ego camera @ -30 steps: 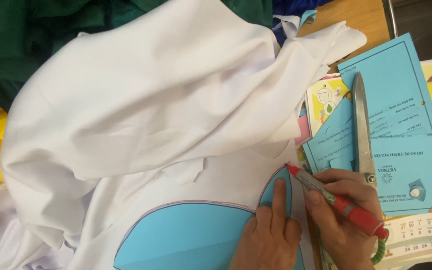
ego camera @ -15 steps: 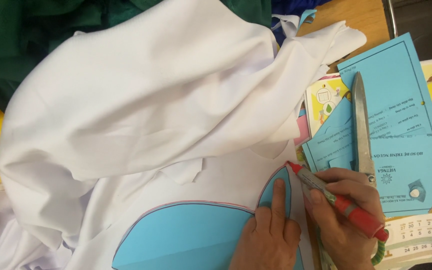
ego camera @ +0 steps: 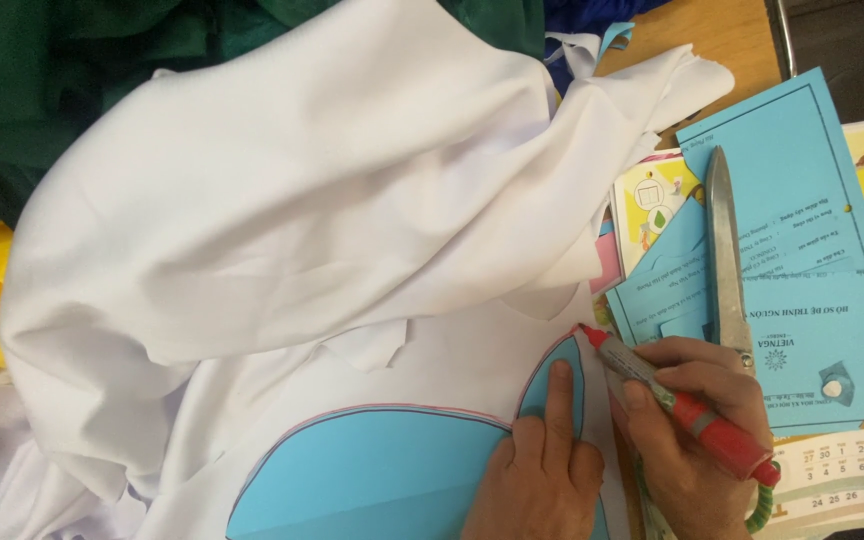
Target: The person traces the outline of a fish-shaped blue template onto a white cloth using a red marker, then begins cutting the cloth following the traced line with shears.
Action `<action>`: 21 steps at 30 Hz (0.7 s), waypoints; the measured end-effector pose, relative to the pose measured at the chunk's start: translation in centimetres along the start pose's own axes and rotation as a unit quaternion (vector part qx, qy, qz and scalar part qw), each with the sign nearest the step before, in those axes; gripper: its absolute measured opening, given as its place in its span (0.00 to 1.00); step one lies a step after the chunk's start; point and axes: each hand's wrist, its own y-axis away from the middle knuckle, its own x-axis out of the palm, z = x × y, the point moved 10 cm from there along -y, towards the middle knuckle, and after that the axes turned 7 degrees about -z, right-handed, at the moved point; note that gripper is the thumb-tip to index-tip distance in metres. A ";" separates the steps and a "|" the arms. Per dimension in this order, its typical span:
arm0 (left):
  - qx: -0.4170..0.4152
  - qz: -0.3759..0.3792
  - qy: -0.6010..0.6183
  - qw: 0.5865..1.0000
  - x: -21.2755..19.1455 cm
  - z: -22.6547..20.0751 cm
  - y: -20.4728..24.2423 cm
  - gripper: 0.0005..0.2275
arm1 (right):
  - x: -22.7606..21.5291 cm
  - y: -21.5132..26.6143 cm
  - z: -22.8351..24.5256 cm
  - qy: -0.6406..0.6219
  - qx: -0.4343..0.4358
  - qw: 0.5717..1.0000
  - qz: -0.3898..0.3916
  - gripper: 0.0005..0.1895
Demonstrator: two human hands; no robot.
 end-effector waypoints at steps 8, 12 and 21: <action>-0.003 0.036 0.022 0.999 0.6 0.0 0.1 0.06 | -0.3 0.5 -0.3 -0.018 0.000 1.000 0.006 0.12; -0.004 -0.001 -0.001 1.000 0.1 0.0 0.1 0.06 | -0.5 0.6 -0.4 -0.022 0.021 1.000 -0.004 0.12; -0.007 0.012 -0.011 1.000 0.4 -0.1 0.2 0.05 | -0.2 0.5 0.2 0.019 -0.010 1.000 0.013 0.12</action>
